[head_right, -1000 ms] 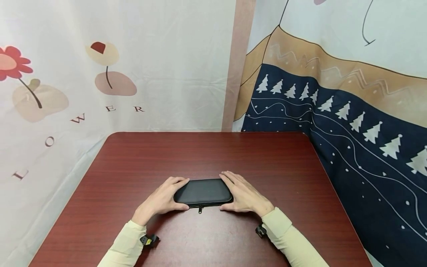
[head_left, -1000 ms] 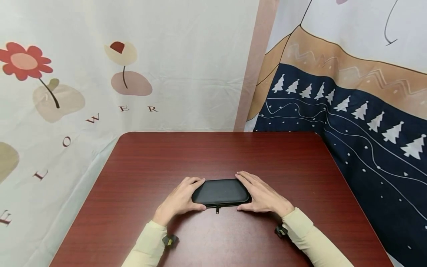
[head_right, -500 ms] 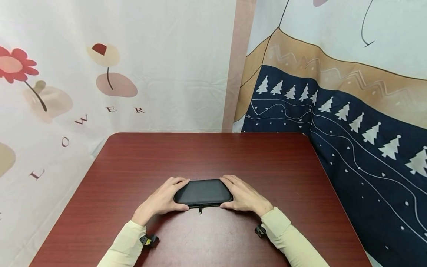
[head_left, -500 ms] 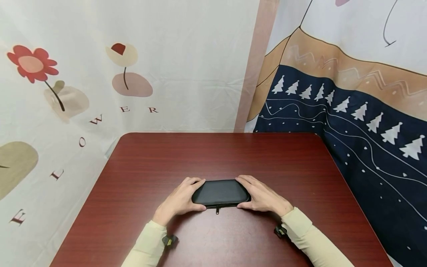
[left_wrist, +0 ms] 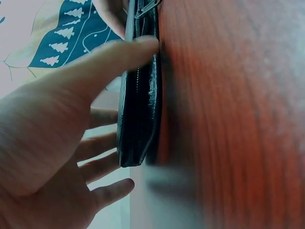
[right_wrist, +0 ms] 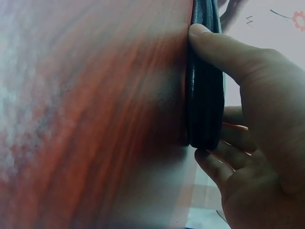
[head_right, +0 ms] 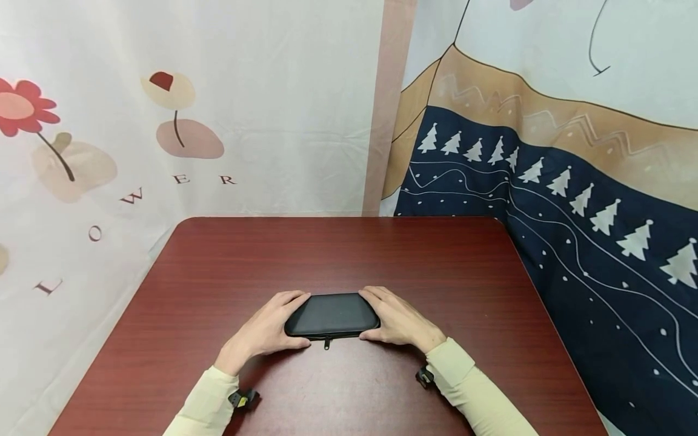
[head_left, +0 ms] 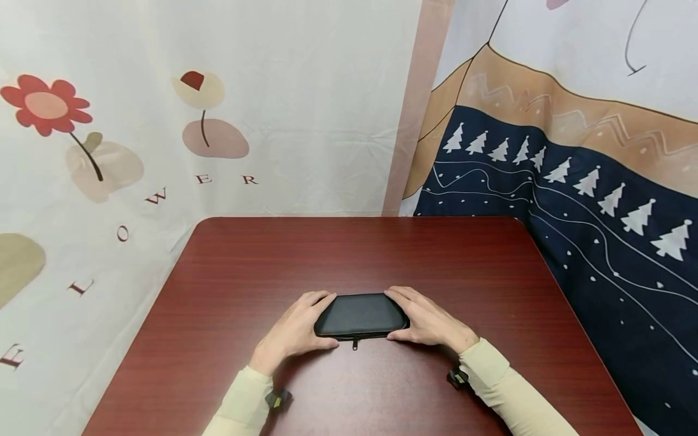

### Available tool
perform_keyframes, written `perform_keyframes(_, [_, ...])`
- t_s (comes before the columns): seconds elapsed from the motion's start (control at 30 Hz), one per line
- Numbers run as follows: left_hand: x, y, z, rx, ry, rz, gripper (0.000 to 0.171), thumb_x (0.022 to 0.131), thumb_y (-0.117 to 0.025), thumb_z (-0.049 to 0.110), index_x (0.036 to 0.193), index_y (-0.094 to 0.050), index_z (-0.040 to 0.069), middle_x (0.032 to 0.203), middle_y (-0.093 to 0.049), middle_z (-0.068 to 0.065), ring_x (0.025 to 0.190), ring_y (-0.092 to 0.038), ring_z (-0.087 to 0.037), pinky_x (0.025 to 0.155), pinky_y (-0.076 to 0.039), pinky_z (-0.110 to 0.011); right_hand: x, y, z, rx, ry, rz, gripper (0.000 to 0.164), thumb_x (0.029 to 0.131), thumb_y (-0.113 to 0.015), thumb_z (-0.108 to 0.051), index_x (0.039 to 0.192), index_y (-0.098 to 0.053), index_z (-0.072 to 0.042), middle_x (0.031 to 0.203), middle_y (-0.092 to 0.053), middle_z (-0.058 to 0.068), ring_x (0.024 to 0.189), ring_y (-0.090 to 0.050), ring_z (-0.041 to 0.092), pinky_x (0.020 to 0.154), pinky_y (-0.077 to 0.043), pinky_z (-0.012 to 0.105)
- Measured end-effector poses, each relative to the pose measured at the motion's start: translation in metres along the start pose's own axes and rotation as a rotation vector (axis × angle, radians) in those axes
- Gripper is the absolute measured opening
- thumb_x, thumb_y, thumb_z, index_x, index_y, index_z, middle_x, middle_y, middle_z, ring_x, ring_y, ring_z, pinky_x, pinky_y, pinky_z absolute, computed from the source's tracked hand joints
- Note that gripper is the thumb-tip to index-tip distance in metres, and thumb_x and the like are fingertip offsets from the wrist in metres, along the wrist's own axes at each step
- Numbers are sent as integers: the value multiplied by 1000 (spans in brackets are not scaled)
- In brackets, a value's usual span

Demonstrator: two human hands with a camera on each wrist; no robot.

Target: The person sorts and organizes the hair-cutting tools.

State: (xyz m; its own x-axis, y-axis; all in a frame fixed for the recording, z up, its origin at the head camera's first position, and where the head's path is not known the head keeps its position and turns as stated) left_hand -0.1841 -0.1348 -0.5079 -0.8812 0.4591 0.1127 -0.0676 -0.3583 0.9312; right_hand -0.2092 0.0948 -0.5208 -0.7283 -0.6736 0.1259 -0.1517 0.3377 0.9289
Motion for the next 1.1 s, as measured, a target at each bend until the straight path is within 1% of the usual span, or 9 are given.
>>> perform_keyframes(0.17, [-3, 4, 9, 9, -32, 60, 107, 76, -103, 51, 162, -59, 5, 161, -63, -18, 154, -58, -42, 126, -51, -60, 0, 0, 1, 3, 2, 1, 95, 89, -97, -45, 163, -55, -1, 163, -61, 17, 152, -60, 33, 126, -53, 52])
perform_keyframes(0.33, [-8, 13, 27, 63, -77, 213, 116, 71, -104, 61, 163, -58, 9, 157, -64, -14, 151, -58, -41, 127, -49, -60, 1, 0, 1, 7, 0, 5, 95, 88, -97, -45, 162, -56, -1, 161, -62, 17, 151, -61, 33, 125, -54, 51])
perform_keyframes(0.43, [-13, 17, 42, 112, -109, 298, 113, 70, -103, 65, 161, -60, 12, 150, -67, -11, 143, -63, -36, 122, -54, -56, 0, 1, 2, 11, 1, 8, 95, 87, -97, -44, 161, -56, -1, 161, -63, 17, 150, -62, 33, 125, -54, 51])
perform_keyframes(0.57, [-18, 21, 57, 159, -129, 367, 101, 71, -102, 65, 151, -67, 14, 142, -70, -10, 135, -67, -34, 114, -59, -53, 0, 1, 2, 15, 0, 9, 94, 88, -97, -44, 161, -56, -2, 161, -63, 16, 150, -62, 33, 125, -54, 52])
perform_keyframes(0.73, [-21, 21, 70, 214, -167, 412, 80, 73, -101, 64, 129, -72, 15, 126, -73, -2, 120, -70, -26, 99, -60, -43, -1, 1, 4, 17, -3, 6, 94, 88, -97, -44, 161, -56, -2, 161, -62, 15, 150, -61, 32, 125, -54, 51])
perform_keyframes(0.83, [-24, 18, 77, 250, -202, 423, 67, 75, -100, 61, 114, -72, 16, 110, -72, 2, 104, -68, -20, 86, -56, -37, -1, 1, 3, 16, 1, 6, 94, 87, -97, -44, 160, -57, -2, 161, -63, 15, 150, -62, 32, 125, -54, 50])
perform_keyframes(0.93, [-27, 14, 83, 282, -228, 428, 56, 76, -101, 56, 100, -70, 17, 96, -69, 6, 91, -64, -16, 79, -53, -33, -1, 2, 2, 17, 5, 8, 94, 87, -98, -44, 160, -56, -1, 160, -63, 15, 149, -62, 32, 124, -55, 51])
perform_keyframes(1.03, [-29, 11, 88, 308, -230, 420, 50, 76, -102, 51, 89, -66, 19, 85, -64, 8, 81, -60, -13, 74, -52, -31, -2, 3, 2, 21, 4, 5, 94, 88, -97, -44, 161, -56, -1, 161, -62, 15, 150, -62, 32, 123, -55, 52])
perform_keyframes(1.1, [-29, 9, 90, 331, -218, 396, 48, 78, -101, 51, 83, -63, 21, 80, -62, 10, 77, -59, -12, 72, -52, -29, -2, 3, 2, 23, 2, 2, 94, 89, -97, -44, 162, -55, -1, 161, -62, 16, 150, -61, 33, 123, -55, 52])
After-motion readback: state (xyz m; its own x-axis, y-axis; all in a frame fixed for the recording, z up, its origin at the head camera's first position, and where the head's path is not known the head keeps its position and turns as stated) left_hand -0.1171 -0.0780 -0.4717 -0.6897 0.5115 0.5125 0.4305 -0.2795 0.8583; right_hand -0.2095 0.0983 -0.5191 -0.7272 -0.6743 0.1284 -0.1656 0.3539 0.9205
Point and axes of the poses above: each hand's wrist, its own x-axis towards the middle knuckle, its own y-axis out of the back of the hand, z = x × y, the point moved 10 cm from there along x, towards the middle knuckle
